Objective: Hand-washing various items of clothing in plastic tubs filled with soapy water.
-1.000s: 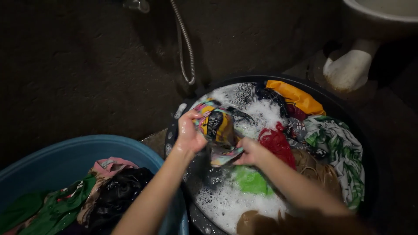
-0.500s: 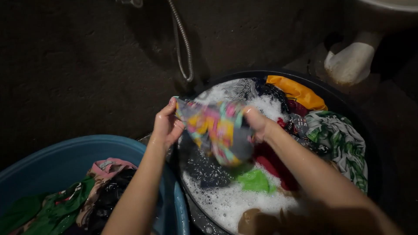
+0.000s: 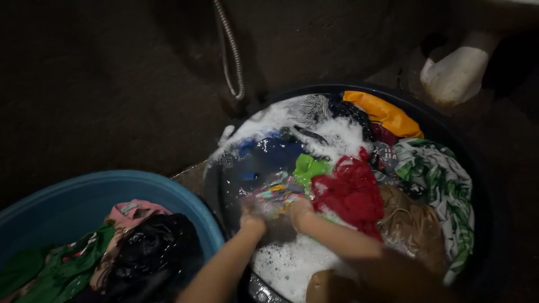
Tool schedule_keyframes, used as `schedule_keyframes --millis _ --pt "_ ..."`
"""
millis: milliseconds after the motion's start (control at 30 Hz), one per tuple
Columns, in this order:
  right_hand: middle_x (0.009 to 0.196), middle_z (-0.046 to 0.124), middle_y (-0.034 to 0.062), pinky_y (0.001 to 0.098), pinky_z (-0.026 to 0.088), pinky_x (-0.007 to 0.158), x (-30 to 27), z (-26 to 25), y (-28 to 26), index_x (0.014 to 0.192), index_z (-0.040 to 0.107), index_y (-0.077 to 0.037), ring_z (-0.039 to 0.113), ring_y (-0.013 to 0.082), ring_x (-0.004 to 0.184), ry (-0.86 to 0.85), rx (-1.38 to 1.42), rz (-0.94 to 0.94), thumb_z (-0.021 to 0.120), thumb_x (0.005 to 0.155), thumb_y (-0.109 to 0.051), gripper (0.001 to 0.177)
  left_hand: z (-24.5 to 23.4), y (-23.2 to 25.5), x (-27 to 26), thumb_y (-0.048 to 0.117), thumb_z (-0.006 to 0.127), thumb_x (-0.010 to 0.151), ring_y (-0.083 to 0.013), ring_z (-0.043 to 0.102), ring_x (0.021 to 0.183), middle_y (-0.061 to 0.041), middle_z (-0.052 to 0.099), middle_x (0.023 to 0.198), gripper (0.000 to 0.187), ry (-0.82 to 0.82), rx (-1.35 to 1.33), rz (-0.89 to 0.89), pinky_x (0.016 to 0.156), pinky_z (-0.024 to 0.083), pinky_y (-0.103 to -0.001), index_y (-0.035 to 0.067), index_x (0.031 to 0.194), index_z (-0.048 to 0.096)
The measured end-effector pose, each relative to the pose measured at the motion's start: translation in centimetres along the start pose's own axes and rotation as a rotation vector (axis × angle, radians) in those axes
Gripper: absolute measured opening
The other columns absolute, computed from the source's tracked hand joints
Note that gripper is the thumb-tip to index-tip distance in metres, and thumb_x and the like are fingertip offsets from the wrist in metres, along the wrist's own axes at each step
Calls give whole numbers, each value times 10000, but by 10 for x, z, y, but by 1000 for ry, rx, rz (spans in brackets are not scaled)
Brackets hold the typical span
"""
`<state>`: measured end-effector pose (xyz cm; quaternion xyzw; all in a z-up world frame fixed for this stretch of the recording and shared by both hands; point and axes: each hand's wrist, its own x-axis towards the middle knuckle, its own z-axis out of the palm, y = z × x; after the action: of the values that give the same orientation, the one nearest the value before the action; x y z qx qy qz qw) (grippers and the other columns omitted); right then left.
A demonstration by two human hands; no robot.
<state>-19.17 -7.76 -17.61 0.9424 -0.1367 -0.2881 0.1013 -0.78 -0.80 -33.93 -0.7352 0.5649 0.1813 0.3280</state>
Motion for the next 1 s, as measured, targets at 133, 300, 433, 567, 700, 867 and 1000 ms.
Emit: schedule_keyframes --millis 133,300,433,567,700,867,1000 --pt "1151 755 111 442 541 921 -43 -22 -9 1145 791 -119 711 267 1061 -54 -38 -103 588 1001 -323 322 -53 -2 -101 403 496 1027 -308 148 1566 -85 224 1677 633 28 -22 14 1251 -23 -588 151 1589 351" --pt "1125 778 135 469 529 968 -72 -81 28 1129 807 -88 714 274 1050 -73 -148 -198 621 997 -361 356 -142 -63 -200 697 473 969 -268 163 1589 -67 289 1681 848 45 245 108 1288 -6 -466 114 1580 402" --pt "906 748 91 411 566 827 -125 -158 134 1013 796 -242 715 270 827 233 489 -147 728 854 -327 194 -214 -146 -245 823 568 841 -262 210 1538 -68 293 1647 1040 92 220 114 1239 56 -412 124 1580 349" --pt "754 652 120 334 504 674 -123 -217 216 853 729 -23 607 159 722 851 936 -311 532 741 32 233 -289 -188 -305 695 506 897 -182 520 1402 -13 691 1363 677 161 222 133 1278 125 -426 217 1330 713" --pt "651 591 46 269 444 586 -158 -314 198 710 654 22 545 120 631 1057 1429 -538 504 775 45 165 -325 -204 -331 610 822 831 -256 579 1254 27 656 1277 663 213 -450 197 1058 444 -426 322 1397 634" --pt "659 597 62 291 441 523 -143 -356 166 683 586 -22 553 147 568 1287 1826 -456 447 773 64 187 -320 -171 -293 379 647 941 -170 670 930 -66 739 983 410 432 -1115 648 834 557 -345 27 1133 735" --pt "650 563 48 319 433 447 -105 -319 185 747 580 -59 539 156 513 1390 2079 -165 385 793 62 235 -290 -157 -262 345 523 992 -177 674 749 -73 657 861 385 935 -1646 546 648 599 -358 -9 1030 669"
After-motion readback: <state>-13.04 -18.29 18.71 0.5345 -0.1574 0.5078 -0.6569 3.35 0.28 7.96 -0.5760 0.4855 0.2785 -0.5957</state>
